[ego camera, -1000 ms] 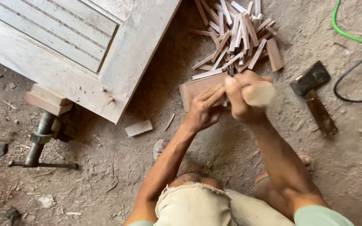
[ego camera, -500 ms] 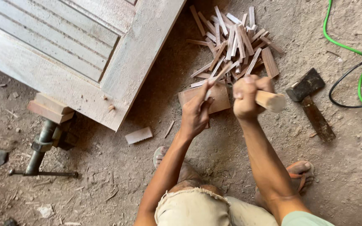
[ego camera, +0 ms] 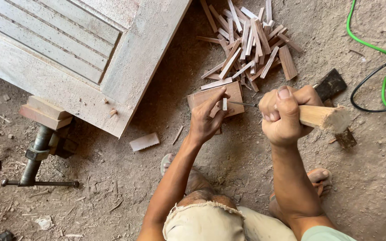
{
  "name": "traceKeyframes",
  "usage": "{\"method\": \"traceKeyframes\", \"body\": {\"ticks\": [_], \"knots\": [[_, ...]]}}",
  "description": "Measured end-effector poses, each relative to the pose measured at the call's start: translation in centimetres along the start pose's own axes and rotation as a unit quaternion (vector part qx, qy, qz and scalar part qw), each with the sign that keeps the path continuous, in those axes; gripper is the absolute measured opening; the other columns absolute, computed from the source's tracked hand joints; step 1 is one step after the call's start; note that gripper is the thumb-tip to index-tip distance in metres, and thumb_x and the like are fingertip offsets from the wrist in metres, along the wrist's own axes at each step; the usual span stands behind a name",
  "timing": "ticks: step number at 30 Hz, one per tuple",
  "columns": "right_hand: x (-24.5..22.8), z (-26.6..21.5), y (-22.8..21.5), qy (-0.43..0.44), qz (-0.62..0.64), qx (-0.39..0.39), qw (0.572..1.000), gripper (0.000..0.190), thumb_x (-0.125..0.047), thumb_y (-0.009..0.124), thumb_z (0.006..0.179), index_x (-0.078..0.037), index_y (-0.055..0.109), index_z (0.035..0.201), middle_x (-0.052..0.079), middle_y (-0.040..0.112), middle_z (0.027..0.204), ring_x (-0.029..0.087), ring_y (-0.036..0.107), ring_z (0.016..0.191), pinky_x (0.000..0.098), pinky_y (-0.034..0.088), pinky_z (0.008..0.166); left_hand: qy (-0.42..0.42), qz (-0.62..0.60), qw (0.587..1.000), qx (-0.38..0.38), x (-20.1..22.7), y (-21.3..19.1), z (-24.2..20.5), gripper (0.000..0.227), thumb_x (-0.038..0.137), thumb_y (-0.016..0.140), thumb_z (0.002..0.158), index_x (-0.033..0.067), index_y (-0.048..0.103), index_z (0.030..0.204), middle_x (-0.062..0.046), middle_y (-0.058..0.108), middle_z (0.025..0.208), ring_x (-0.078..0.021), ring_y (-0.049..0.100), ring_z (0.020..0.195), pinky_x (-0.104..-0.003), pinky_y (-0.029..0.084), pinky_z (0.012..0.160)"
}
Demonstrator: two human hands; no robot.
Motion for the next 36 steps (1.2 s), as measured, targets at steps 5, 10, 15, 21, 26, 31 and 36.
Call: {"method": "traceKeyframes", "body": {"ticks": [5, 10, 15, 21, 26, 31, 36], "knots": [[1.2, -0.6, -1.7, -0.001, 0.014, -0.020, 1.000, 0.026, -0.001, 0.051, 0.105, -0.009, 0.035, 0.086, 0.000, 0.035, 0.057, 0.006, 0.027, 0.044, 0.0250, 0.031, 0.039, -0.004, 0.007, 1.000, -0.008, 0.3, 0.2, 0.3, 0.070, 0.001, 0.078, 0.088, 0.0157, 0.051, 0.151, -0.008, 0.075, 0.122, -0.0207, 0.077, 0.105, -0.035, 0.064, 0.094], [1.4, -1.6, -2.0, -0.009, -0.015, -0.003, 1.000, 0.024, -0.001, 0.052, 0.106, -0.009, 0.036, 0.090, 0.000, 0.037, 0.057, 0.006, 0.028, 0.042, 0.0246, 0.030, 0.037, -0.012, 0.004, 1.000, -0.019, -0.9, 0.8, 0.0, 0.071, 0.005, 0.079, 0.091, 0.0170, 0.047, 0.153, -0.008, 0.076, 0.122, -0.0208, 0.077, 0.101, -0.035, 0.065, 0.091], [-0.3, -0.4, 1.8, -0.066, -0.123, 0.008, 0.990, 0.028, -0.001, 0.053, 0.106, -0.010, 0.037, 0.085, -0.001, 0.041, 0.058, 0.007, 0.036, 0.042, 0.0238, 0.032, 0.034, -0.002, -0.012, 0.999, -0.030, -1.5, 1.6, 0.1, 0.071, 0.004, 0.074, 0.092, 0.0178, 0.045, 0.156, -0.009, 0.074, 0.126, -0.0188, 0.077, 0.102, -0.036, 0.067, 0.096], [1.3, -2.4, -1.8, -0.076, -0.296, -0.097, 0.947, 0.033, 0.000, 0.063, 0.106, -0.007, 0.042, 0.082, -0.001, 0.046, 0.057, 0.009, 0.037, 0.045, 0.0295, 0.030, 0.043, 0.060, 0.055, 0.996, -0.023, -1.1, 1.3, -0.3, 0.052, 0.012, 0.085, 0.086, 0.0157, 0.064, 0.134, -0.015, 0.073, 0.118, -0.0346, 0.073, 0.113, -0.041, 0.061, 0.095], [1.0, -1.3, -0.7, -0.109, -0.322, -0.117, 0.933, 0.016, -0.008, 0.066, 0.102, -0.003, 0.057, 0.089, 0.004, 0.059, 0.067, 0.014, 0.051, 0.052, 0.0316, 0.044, 0.052, 0.062, 0.042, 0.996, -0.053, 0.9, -0.6, 1.1, 0.059, 0.002, 0.079, 0.075, 0.0122, 0.066, 0.132, -0.015, 0.072, 0.119, -0.0340, 0.072, 0.111, -0.040, 0.059, 0.097], [-4.5, 0.9, 5.4, -0.116, -0.305, -0.214, 0.921, 0.006, -0.012, 0.069, 0.096, -0.007, 0.066, 0.095, 0.004, 0.066, 0.081, 0.017, 0.064, 0.067, 0.0339, 0.053, 0.066, 0.148, 0.062, 0.987, 0.017, 3.8, -0.8, 0.9, 0.055, 0.007, 0.082, 0.078, 0.0088, 0.065, 0.130, -0.016, 0.071, 0.124, -0.0312, 0.071, 0.117, -0.041, 0.057, 0.110], [-3.3, 1.6, 6.4, -0.056, -0.321, -0.211, 0.922, 0.006, -0.001, 0.065, 0.090, -0.007, 0.067, 0.091, 0.006, 0.066, 0.082, 0.018, 0.063, 0.066, 0.0331, 0.054, 0.064, 0.040, 0.036, 0.998, 0.039, 2.6, -1.0, 0.2, 0.042, 0.005, 0.078, 0.091, 0.0095, 0.068, 0.132, -0.012, 0.075, 0.113, -0.0217, 0.075, 0.101, -0.032, 0.063, 0.092]]}}
Point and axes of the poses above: each hand's wrist, its own z-axis towards the middle knuckle, its own y-axis out of the palm, x = y × z, the point moved 4 cm from there along z, towards the middle knuckle
